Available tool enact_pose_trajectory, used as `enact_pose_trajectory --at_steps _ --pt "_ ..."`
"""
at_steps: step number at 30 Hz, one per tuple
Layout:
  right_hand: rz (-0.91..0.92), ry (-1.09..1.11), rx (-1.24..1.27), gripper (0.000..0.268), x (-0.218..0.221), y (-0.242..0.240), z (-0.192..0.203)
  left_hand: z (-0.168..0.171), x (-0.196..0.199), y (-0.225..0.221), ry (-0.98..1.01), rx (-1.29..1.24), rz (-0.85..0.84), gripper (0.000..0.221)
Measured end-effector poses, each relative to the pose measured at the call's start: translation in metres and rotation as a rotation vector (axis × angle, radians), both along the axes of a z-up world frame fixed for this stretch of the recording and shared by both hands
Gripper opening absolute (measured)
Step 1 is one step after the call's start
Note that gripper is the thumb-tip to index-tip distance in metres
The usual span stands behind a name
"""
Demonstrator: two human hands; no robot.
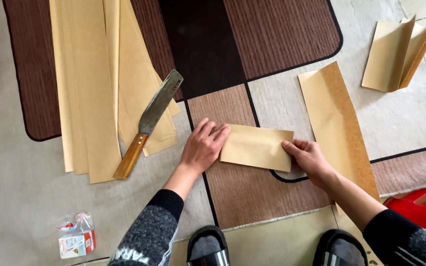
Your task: Folding long strips of brown paper and using a knife to create sharp creases.
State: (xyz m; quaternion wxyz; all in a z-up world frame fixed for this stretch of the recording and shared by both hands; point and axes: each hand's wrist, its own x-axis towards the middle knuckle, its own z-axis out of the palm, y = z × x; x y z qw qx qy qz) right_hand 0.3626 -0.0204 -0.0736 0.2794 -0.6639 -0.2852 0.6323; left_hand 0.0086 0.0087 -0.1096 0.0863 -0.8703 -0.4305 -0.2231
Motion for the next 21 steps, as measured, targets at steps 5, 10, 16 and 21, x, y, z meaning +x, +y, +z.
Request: enact_pose_trajectory --at_steps 5,10,16,21 --pt "0.023 0.002 0.017 0.035 0.007 -0.002 -0.016 0.003 0.007 0.003 -0.124 0.010 0.018 0.027" --pt "-0.002 0.005 0.015 0.034 0.000 -0.001 0.000 0.004 0.003 0.003 -0.188 -0.014 0.049 0.030" --pt "0.008 0.001 0.026 0.033 -0.003 -0.002 0.007 0.002 0.000 0.006 -0.218 -0.002 0.021 0.035" --pt "-0.003 -0.007 -0.019 0.033 0.002 -0.001 -0.003 0.001 -0.009 0.006 -0.140 0.046 -0.035 0.037"
